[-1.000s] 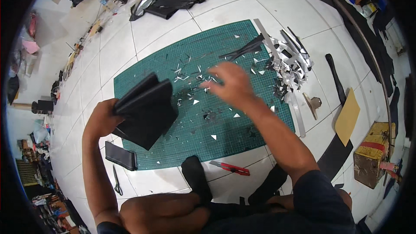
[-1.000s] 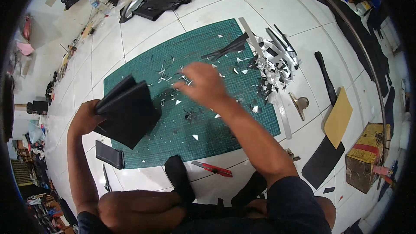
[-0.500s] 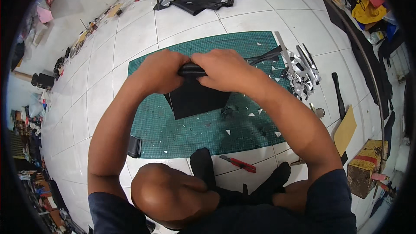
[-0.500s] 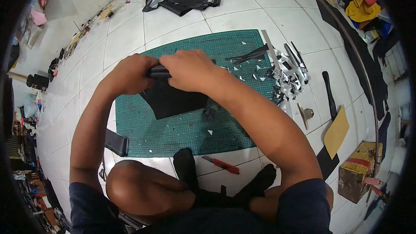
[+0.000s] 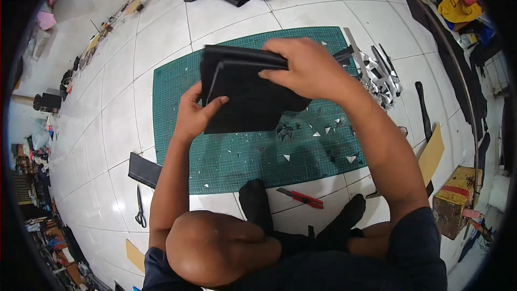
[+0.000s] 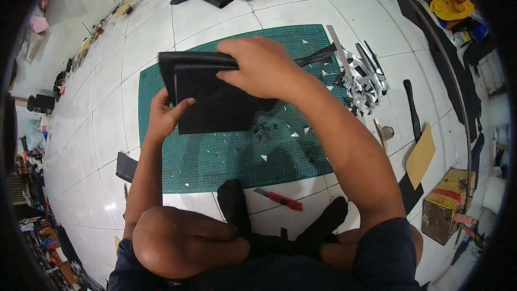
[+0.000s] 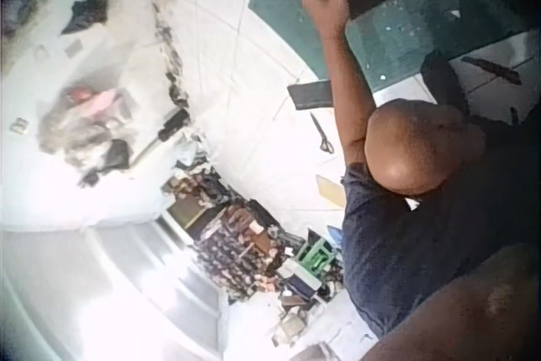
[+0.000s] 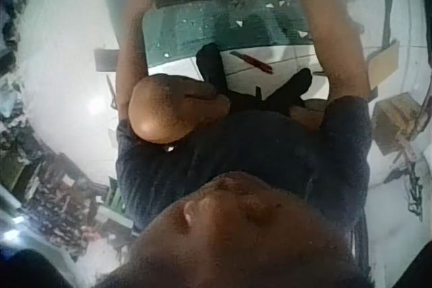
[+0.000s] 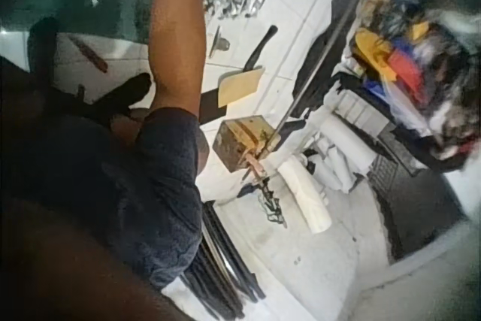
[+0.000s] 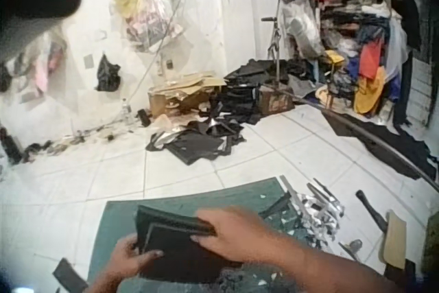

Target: The person cuts multiple small triangular notches into the curved edge of a strip of gray material using a craft knife and a straight edge on a cutting mat. The person then removes a clipboard from a rectangular beige piece, aligns it with a larger black piece of fabric, and presses the two together by hand.

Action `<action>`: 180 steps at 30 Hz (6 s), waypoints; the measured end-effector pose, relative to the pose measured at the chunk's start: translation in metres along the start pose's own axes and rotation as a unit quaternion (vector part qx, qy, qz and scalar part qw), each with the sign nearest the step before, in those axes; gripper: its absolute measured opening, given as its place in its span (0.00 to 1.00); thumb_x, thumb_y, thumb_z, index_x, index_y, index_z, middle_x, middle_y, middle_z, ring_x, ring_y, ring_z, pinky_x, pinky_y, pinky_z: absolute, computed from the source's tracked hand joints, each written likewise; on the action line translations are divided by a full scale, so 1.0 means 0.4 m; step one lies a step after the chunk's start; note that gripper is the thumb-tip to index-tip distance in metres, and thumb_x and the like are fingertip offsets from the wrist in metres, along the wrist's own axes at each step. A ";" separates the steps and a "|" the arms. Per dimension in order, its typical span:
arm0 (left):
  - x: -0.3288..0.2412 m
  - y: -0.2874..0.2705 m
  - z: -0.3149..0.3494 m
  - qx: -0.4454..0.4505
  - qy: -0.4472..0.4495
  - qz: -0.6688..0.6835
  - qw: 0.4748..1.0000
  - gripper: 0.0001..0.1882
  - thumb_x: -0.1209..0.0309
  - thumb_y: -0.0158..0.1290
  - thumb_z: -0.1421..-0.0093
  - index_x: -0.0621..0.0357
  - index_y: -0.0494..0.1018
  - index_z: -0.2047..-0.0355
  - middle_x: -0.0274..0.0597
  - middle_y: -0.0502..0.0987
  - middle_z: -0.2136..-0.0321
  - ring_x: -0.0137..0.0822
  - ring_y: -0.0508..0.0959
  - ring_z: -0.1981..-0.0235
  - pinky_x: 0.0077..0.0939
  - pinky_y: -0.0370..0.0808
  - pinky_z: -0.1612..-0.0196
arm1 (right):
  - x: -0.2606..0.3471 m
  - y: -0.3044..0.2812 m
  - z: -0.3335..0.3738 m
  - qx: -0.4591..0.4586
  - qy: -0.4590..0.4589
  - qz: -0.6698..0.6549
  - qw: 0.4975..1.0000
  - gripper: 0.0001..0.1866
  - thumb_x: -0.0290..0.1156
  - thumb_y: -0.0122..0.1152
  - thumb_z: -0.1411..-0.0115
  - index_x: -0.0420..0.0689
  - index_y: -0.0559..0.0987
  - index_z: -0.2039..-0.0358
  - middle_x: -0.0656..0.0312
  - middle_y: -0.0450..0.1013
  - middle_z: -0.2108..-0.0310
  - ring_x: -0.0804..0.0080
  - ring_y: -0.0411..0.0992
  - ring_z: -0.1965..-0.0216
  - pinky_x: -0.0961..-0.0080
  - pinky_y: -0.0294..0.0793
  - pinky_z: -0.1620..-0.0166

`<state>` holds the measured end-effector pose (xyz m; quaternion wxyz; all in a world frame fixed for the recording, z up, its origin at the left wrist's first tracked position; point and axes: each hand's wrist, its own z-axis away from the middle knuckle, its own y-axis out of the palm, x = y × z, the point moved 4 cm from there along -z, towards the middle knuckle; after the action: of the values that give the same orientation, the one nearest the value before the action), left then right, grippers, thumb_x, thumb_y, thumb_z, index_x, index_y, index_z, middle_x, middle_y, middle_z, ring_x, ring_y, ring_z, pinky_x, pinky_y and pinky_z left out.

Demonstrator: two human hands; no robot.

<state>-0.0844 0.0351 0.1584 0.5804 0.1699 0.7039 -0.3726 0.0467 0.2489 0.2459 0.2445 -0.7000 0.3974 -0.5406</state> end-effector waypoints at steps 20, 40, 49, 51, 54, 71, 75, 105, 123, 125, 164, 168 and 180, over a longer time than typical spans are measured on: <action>0.046 0.087 0.074 0.112 0.082 -0.457 0.878 0.19 0.70 0.57 0.52 0.62 0.70 0.58 0.51 0.74 0.65 0.55 0.76 0.60 0.46 0.73 0.57 | -0.250 0.469 0.271 -0.002 0.183 -0.292 0.939 0.45 0.39 0.79 0.58 0.49 0.64 0.40 0.52 0.64 0.42 0.54 0.67 0.42 0.61 0.70 0.42; 0.048 0.088 0.068 0.113 0.091 -0.439 0.887 0.12 0.69 0.56 0.46 0.60 0.70 0.64 0.49 0.74 0.70 0.53 0.77 0.66 0.45 0.73 0.64 | -0.214 0.356 0.251 -0.015 0.155 -0.201 0.967 0.25 0.38 0.67 0.48 0.43 0.72 0.51 0.55 0.72 0.53 0.55 0.71 0.50 0.61 0.71 0.47; 0.045 0.083 0.072 0.121 0.079 -0.444 0.884 0.12 0.67 0.56 0.46 0.60 0.70 0.64 0.48 0.76 0.70 0.52 0.78 0.66 0.46 0.74 0.63 | -0.230 0.366 0.241 -0.002 0.110 -0.172 0.979 0.17 0.35 0.65 0.45 0.40 0.77 0.57 0.53 0.76 0.57 0.53 0.73 0.53 0.60 0.71 0.49; 0.043 0.085 0.071 0.124 0.073 -0.450 0.882 0.13 0.67 0.56 0.46 0.60 0.70 0.64 0.48 0.76 0.70 0.52 0.78 0.66 0.46 0.74 0.63 | -0.235 0.371 0.239 0.002 0.130 -0.208 0.969 0.18 0.34 0.64 0.45 0.40 0.78 0.56 0.52 0.77 0.57 0.52 0.74 0.54 0.60 0.72 0.50; 0.039 0.088 0.070 0.127 0.066 -0.444 0.884 0.14 0.67 0.57 0.46 0.60 0.70 0.62 0.48 0.76 0.69 0.52 0.79 0.66 0.46 0.74 0.62 | -0.224 0.388 0.237 0.013 0.128 -0.197 0.972 0.18 0.34 0.65 0.46 0.39 0.78 0.56 0.52 0.77 0.58 0.52 0.75 0.56 0.60 0.72 0.51; 0.042 0.097 0.074 0.126 0.116 -0.433 0.885 0.09 0.71 0.55 0.44 0.59 0.70 0.64 0.49 0.74 0.71 0.53 0.77 0.68 0.46 0.73 0.65 | -0.178 0.380 0.212 -0.105 0.123 -0.152 0.975 0.36 0.32 0.74 0.56 0.44 0.68 0.46 0.56 0.77 0.58 0.56 0.75 0.54 0.58 0.67 0.46; 0.032 0.101 0.075 0.143 0.130 -0.427 0.883 0.09 0.71 0.55 0.44 0.59 0.70 0.65 0.48 0.74 0.71 0.53 0.77 0.68 0.46 0.72 0.65 | -0.159 0.364 0.175 -0.156 0.043 -0.153 0.975 0.31 0.32 0.76 0.56 0.43 0.72 0.51 0.54 0.75 0.60 0.58 0.74 0.54 0.63 0.72 0.50; 0.026 -0.003 0.116 0.028 0.108 -0.511 0.852 0.32 0.66 0.62 0.51 0.58 0.65 0.45 0.53 0.71 0.49 0.54 0.69 0.45 0.48 0.62 0.40 | -0.216 0.422 0.195 -0.026 0.123 -0.233 0.964 0.26 0.34 0.71 0.53 0.45 0.74 0.53 0.55 0.77 0.61 0.53 0.76 0.58 0.61 0.75 0.55; 0.051 0.136 0.026 0.125 0.127 -0.455 0.872 0.11 0.70 0.56 0.46 0.57 0.71 0.62 0.48 0.77 0.68 0.52 0.78 0.65 0.45 0.73 0.61 | -0.123 0.239 0.138 0.046 -0.094 0.041 0.994 0.34 0.42 0.78 0.61 0.49 0.73 0.54 0.55 0.62 0.39 0.53 0.57 0.35 0.50 0.56 0.34; 0.054 0.136 0.024 0.122 0.130 -0.446 0.877 0.11 0.70 0.56 0.45 0.57 0.71 0.62 0.47 0.77 0.69 0.52 0.78 0.66 0.45 0.73 0.61 | -0.119 0.236 0.127 0.075 -0.111 0.076 0.988 0.29 0.44 0.77 0.61 0.50 0.76 0.59 0.57 0.61 0.38 0.52 0.54 0.33 0.47 0.51 0.32; 0.051 0.140 0.027 0.112 0.123 -0.451 0.877 0.11 0.70 0.56 0.45 0.56 0.71 0.62 0.47 0.77 0.69 0.52 0.78 0.67 0.45 0.73 0.61 | -0.098 0.217 0.157 0.080 -0.107 0.106 0.985 0.23 0.46 0.76 0.59 0.49 0.79 0.65 0.57 0.64 0.40 0.51 0.54 0.33 0.45 0.49 0.32; 0.055 0.139 0.031 0.121 0.109 -0.456 0.875 0.11 0.70 0.56 0.45 0.57 0.71 0.62 0.47 0.77 0.69 0.52 0.78 0.66 0.45 0.74 0.61 | -0.104 0.225 0.165 0.076 -0.101 0.100 0.987 0.23 0.48 0.75 0.58 0.49 0.79 0.65 0.57 0.64 0.40 0.51 0.55 0.33 0.45 0.49 0.32; 0.054 0.141 0.025 0.120 0.111 -0.450 0.878 0.12 0.69 0.56 0.45 0.58 0.72 0.61 0.48 0.77 0.68 0.52 0.79 0.66 0.45 0.74 0.60 | -0.047 0.265 0.164 0.037 -0.129 0.071 0.988 0.25 0.48 0.75 0.58 0.49 0.78 0.63 0.57 0.62 0.39 0.50 0.53 0.33 0.43 0.47 0.32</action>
<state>-0.0453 0.0612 0.1192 0.2428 -0.0564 0.7140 -0.6543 0.0761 0.1986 0.1341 0.3570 -0.7244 0.3912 -0.4414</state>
